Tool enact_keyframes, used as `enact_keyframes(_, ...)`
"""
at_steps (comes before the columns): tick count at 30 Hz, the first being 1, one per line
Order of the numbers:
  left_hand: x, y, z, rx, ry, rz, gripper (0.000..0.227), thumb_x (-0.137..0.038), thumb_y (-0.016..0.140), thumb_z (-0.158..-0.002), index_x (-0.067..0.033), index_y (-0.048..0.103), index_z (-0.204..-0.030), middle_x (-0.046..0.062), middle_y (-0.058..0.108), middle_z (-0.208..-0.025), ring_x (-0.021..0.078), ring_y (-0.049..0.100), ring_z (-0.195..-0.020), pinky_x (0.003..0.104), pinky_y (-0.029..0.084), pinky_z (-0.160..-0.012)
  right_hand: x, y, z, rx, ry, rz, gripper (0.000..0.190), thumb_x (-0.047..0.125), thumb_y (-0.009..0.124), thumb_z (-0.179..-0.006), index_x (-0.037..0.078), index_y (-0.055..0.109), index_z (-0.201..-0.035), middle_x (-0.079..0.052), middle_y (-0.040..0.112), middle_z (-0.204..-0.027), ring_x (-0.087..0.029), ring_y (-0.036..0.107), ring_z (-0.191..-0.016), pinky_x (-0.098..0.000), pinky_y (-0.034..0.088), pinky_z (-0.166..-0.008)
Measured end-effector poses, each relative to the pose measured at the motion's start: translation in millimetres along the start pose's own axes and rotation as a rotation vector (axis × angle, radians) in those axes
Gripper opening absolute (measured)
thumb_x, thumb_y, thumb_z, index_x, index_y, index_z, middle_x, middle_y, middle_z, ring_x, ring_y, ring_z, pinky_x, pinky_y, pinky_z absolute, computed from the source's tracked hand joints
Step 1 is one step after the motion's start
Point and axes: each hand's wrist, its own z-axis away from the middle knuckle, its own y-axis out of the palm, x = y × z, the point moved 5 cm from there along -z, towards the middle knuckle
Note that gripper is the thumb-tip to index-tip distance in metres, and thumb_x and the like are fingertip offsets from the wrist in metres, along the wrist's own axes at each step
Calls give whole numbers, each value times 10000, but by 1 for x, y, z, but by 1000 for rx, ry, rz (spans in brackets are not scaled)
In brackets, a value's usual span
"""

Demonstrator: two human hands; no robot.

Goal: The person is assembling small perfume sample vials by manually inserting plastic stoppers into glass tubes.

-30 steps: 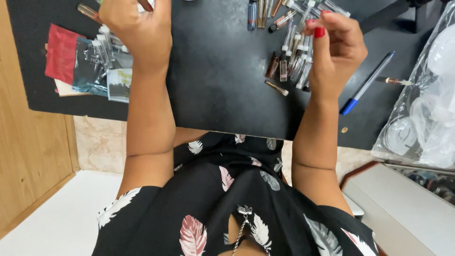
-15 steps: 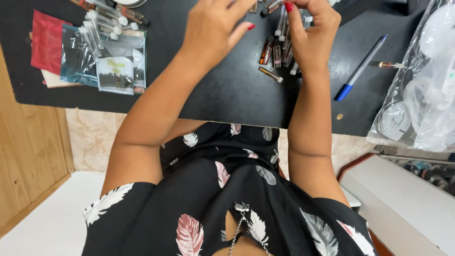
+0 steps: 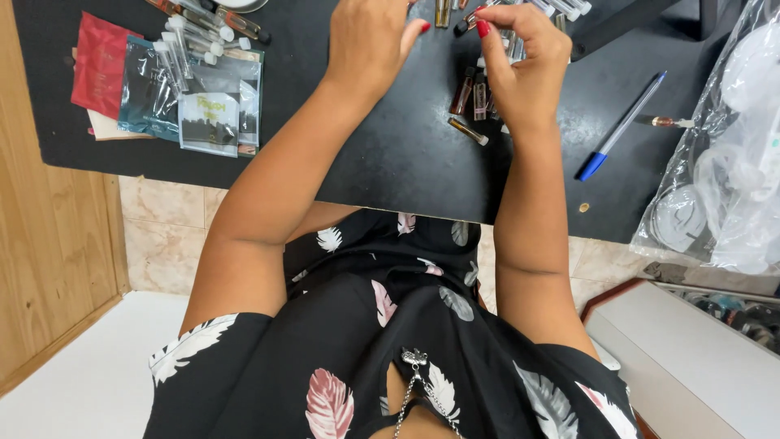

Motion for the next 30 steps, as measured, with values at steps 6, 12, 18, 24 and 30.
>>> enact_keyframes(6,15,-8,3,-9,-46,122,295,-188,904,-839,-129,642,-961,45,678,-891,308,645,-757,440,481,-553,2,12,5,55,-16,16,161,-83,690,-1012,-6,733,-1147,-141,760,-1092,-265,741,-995,-363,569,-907)
enact_keyframes(12,-3,-51,-7,183,-55,986,143,42,729,-994,-41,622,-1040,68,708,-967,150,708,-864,264,582,-762,8,18,8,120,26,-105,348,-62,738,-1033,44,649,-1352,-128,710,-1313,-250,745,-1067,-375,570,-1013)
enact_keyframes(18,-21,-84,-10,274,-83,1158,144,-28,759,-1010,-43,650,-1103,66,690,-989,129,641,-824,251,549,-756,9,13,10,22,94,-256,101,-64,697,-1028,-7,709,-1110,-148,729,-1049,-250,700,-983,-346,554,-905)
enact_keyframes(24,-23,-104,-10,167,-24,1098,189,-6,781,-997,-7,696,-1166,97,736,-1052,175,692,-889,289,593,-837,10,10,14,-103,113,-432,59,7,657,-1056,-7,624,-1103,-201,682,-1069,-287,688,-1020,-371,578,-937)
enact_keyframes(30,-23,-113,-7,75,-72,1128,185,90,734,-979,-14,680,-1122,100,741,-1084,177,724,-897,294,622,-870,21,6,16,-120,-23,-352,66,12,686,-1034,20,634,-1075,-205,697,-1052,-317,681,-974,-403,568,-880)
